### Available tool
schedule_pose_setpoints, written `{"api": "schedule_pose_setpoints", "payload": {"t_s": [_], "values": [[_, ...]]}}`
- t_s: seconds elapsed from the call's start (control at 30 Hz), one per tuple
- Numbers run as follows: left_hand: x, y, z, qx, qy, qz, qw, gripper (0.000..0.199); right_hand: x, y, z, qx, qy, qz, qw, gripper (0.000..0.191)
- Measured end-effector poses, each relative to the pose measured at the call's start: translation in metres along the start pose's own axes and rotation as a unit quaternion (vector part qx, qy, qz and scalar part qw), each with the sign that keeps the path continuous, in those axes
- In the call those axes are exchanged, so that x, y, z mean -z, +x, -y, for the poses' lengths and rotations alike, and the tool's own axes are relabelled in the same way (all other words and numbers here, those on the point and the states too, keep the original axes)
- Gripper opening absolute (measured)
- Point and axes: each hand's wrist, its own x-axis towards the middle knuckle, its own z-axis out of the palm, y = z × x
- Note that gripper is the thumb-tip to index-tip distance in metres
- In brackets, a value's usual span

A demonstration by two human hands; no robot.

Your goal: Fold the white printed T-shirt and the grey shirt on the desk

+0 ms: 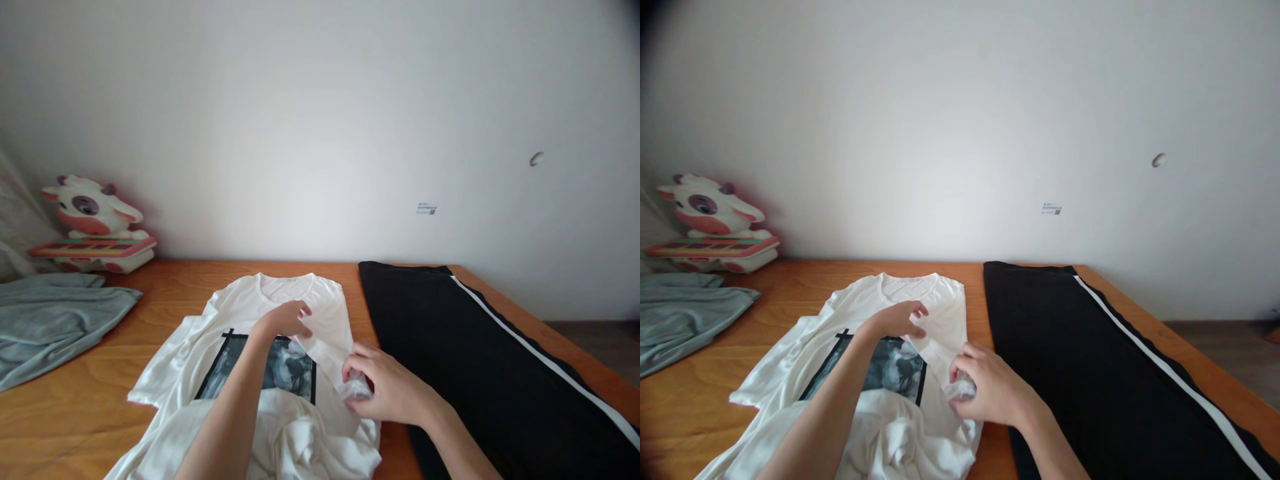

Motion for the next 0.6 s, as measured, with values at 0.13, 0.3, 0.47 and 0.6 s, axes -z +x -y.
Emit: {"api": "schedule_pose_setpoints", "payload": {"t_s": [0.13,0.3,0.47,0.6], "values": [[0.0,0.003,0.004,-0.011,0.007,-0.009,1.0,0.056,-0.005,0.002,0.004,0.018,-0.006,-0.008,1.0,0.025],[-0.002,0.008,0.008,-0.025,0.014,-0.027,0.999,0.055,-0.006,0.001,0.003,0.009,-0.017,-0.006,1.0,0.036],[0.0,0.008,0.012,-0.032,0.027,-0.014,0.999,0.054,-0.002,-0.001,-0.006,0.015,0.058,0.017,0.998,0.023],[0.0,0.007,0.012,-0.047,0.065,-0.02,0.997,0.047,-0.003,-0.001,-0.013,-0.01,0.102,0.031,0.994,0.023]]}}
